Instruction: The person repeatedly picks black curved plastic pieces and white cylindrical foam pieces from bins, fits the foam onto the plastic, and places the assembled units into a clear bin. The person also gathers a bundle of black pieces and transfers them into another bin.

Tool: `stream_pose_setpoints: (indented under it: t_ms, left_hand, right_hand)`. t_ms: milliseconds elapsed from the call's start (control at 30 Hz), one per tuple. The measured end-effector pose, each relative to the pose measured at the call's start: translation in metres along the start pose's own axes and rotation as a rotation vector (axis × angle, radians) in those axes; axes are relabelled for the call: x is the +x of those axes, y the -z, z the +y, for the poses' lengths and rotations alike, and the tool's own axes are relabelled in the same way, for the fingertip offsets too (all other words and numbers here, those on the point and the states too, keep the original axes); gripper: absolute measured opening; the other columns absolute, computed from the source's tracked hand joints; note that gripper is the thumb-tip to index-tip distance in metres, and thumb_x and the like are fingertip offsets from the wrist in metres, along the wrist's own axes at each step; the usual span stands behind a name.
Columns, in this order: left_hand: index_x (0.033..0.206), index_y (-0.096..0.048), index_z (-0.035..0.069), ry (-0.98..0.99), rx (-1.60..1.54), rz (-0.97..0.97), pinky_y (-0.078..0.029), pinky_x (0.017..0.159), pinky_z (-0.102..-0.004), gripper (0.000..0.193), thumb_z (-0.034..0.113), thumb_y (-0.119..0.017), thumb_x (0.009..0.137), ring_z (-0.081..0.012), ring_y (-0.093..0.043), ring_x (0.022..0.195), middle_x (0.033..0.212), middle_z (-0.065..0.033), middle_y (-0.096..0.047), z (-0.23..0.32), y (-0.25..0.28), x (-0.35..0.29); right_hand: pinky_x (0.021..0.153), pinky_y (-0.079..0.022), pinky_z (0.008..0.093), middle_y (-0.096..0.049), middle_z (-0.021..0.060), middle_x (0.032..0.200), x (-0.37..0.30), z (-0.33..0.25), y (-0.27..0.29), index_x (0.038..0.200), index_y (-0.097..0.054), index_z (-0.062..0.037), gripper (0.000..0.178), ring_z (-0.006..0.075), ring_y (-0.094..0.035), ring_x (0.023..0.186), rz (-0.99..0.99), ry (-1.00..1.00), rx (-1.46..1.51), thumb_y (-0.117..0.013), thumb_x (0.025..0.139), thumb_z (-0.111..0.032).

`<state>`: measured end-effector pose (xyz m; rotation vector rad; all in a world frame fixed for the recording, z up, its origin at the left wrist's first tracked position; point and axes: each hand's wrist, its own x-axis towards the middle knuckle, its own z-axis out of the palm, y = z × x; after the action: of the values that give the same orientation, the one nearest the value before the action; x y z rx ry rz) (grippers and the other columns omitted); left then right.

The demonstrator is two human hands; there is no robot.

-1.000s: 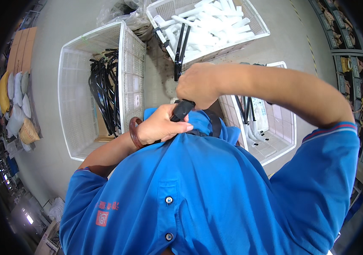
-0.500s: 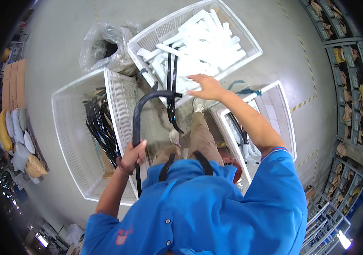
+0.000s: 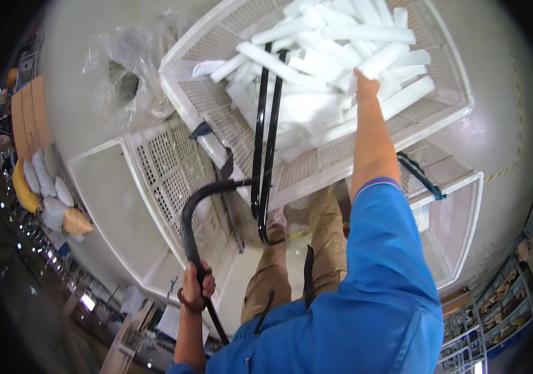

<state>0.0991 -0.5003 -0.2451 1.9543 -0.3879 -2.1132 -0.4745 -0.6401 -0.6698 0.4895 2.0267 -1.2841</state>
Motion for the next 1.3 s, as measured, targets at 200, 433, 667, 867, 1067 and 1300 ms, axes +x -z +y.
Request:
stream_pose_setpoints:
  t_ms: [200, 433, 667, 867, 1067, 1300]
  left_hand:
    - [0.102, -0.051, 0.008, -0.094, 0.059, -0.091, -0.030, 0.036, -0.0250, 0.044, 0.051, -0.043, 0.102, -0.0098, -0.036, 0.038, 0.054, -0.0003, -0.042, 0.059, -0.047, 0.002]
    - [0.102, -0.051, 0.006, -0.251, 0.179, -0.380, -0.032, 0.037, -0.0263, 0.043, 0.048, -0.041, 0.104, -0.0105, -0.037, 0.038, 0.054, -0.0009, -0.043, 0.103, -0.092, -0.039]
    - [0.099, -0.053, 0.007, -0.324, 0.328, -0.428, -0.033, 0.036, -0.0257, 0.035, 0.042, -0.047, 0.102, -0.0110, -0.039, 0.039, 0.056, -0.0018, -0.047, 0.084, -0.079, -0.085]
    - [0.098, -0.054, 0.003, -0.796, 0.787, -0.239, -0.045, 0.048, -0.0349, 0.032, 0.033, -0.062, 0.095, -0.0219, -0.057, 0.052, 0.064, -0.0068, -0.060, -0.001, -0.043, -0.109]
    - [0.097, -0.055, 0.010, -0.607, 0.626, -0.309, -0.032, 0.035, -0.0226, 0.026, 0.035, -0.061, 0.095, -0.0056, -0.040, 0.040, 0.057, 0.0010, -0.049, 0.007, 0.005, -0.161]
    - [0.095, -0.049, 0.009, -0.255, 0.647, -0.838, -0.033, 0.034, -0.0244, 0.021, 0.012, -0.069, 0.090, -0.0073, -0.041, 0.035, 0.053, 0.0032, -0.046, 0.014, 0.017, -0.272]
  right_hand:
    - [0.099, -0.049, 0.0467, -0.061, 0.0182, 0.116, -0.178, 0.015, 0.076, 0.127, -0.049, 0.0021, 0.043, 0.0327, -0.060, 0.109, -0.731, -0.395, 0.656, -0.062, 0.087, -0.008]
    - [0.103, -0.045, 0.0495, -0.061, 0.0170, 0.121, -0.312, -0.034, 0.143, 0.129, -0.047, 0.0054, 0.049, 0.0315, -0.059, 0.114, -0.472, -0.369, 1.270, -0.066, 0.091, -0.020]
    - [0.098, -0.047, 0.0513, -0.063, 0.0164, 0.113, -0.392, -0.076, 0.156, 0.123, -0.051, -0.0016, 0.039, 0.0319, -0.061, 0.106, -0.473, -0.328, 1.566, -0.063, 0.093, -0.023]
    - [0.092, -0.051, 0.0488, -0.062, 0.0164, 0.100, -0.562, -0.081, 0.170, 0.114, -0.054, -0.0011, 0.031, 0.0316, -0.062, 0.094, -0.617, -0.377, 1.371, -0.061, 0.093, -0.023]
    - [0.095, -0.048, 0.0415, -0.062, 0.0135, 0.117, -0.717, -0.049, 0.282, 0.127, -0.053, -0.0015, 0.050, 0.0263, -0.060, 0.107, -0.980, 0.232, 0.466, -0.066, 0.093, -0.035]
    - [0.090, -0.049, 0.0386, -0.067, 0.0142, 0.110, -0.720, -0.073, 0.462, 0.129, -0.055, -0.0070, 0.071, 0.0323, -0.064, 0.102, 0.311, 1.630, -0.886, -0.083, 0.064, -0.021]
